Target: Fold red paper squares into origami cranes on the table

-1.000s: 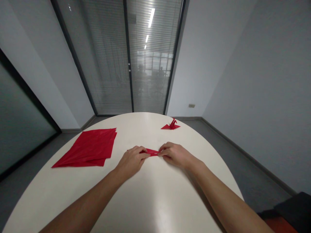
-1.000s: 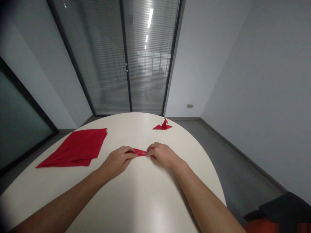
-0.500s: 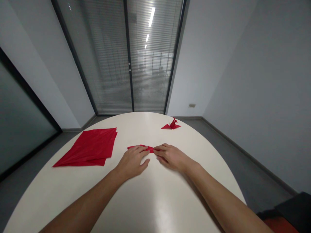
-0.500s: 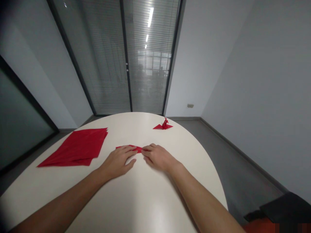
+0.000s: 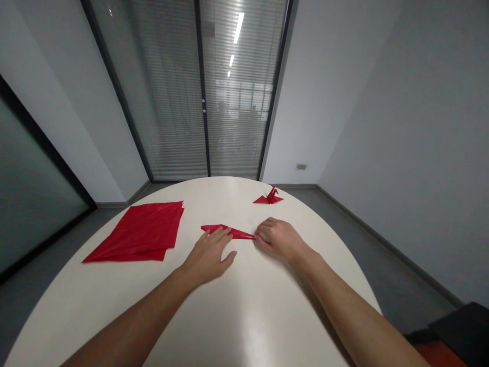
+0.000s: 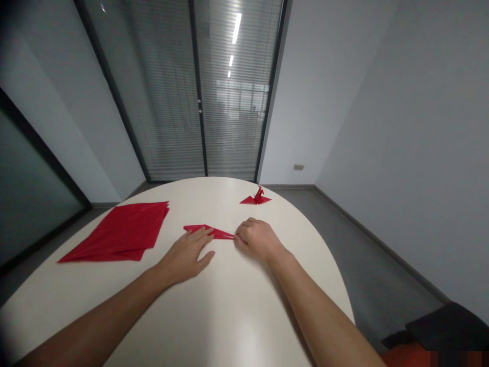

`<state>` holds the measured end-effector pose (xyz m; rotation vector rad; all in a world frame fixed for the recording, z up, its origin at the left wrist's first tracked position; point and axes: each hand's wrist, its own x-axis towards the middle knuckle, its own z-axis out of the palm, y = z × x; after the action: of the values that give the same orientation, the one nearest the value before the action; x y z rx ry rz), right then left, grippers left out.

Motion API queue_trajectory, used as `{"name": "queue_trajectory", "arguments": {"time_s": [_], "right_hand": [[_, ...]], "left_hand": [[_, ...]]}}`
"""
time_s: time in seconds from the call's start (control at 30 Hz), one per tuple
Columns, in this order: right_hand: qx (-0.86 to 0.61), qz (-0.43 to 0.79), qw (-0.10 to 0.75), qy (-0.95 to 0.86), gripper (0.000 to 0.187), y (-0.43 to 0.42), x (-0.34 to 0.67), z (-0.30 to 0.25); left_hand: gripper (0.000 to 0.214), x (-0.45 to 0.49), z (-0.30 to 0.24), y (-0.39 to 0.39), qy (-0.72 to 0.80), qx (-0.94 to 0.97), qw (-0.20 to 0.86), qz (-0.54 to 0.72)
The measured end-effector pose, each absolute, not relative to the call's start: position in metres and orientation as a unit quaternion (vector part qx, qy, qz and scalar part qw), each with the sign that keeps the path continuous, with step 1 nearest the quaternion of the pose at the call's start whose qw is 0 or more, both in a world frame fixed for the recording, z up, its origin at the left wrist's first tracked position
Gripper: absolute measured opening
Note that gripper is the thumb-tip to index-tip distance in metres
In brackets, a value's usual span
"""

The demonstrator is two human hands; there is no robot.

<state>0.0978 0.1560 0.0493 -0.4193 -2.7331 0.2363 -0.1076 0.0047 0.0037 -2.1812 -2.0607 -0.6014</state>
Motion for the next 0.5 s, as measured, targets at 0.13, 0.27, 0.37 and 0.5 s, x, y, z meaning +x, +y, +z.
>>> {"name": "queue_trajectory", "arguments": {"time_s": [0.13, 0.27, 0.37, 0.5], "right_hand": [[-0.067, 0.069, 0.161, -0.982, 0.034, 0.152, 0.095, 0.050], [-0.016, 0.117, 0.148, -0.982, 0.022, 0.149, 0.093, 0.051], [-0.022, 0.152, 0.147, -0.977, 0.032, 0.147, 0.091, 0.051], [-0.080, 0.186, 0.179, -0.963, 0.020, 0.144, 0.087, 0.044]], "left_hand": [[0.042, -0.112, 0.005, 0.005, -0.646, -0.734, 0.014, -0.212], [0.037, -0.112, 0.009, 0.005, -0.611, -0.757, -0.009, -0.231], [0.034, -0.111, 0.014, 0.003, -0.590, -0.771, -0.025, -0.239], [0.025, -0.109, 0.023, -0.001, -0.548, -0.796, -0.065, -0.250]]}}
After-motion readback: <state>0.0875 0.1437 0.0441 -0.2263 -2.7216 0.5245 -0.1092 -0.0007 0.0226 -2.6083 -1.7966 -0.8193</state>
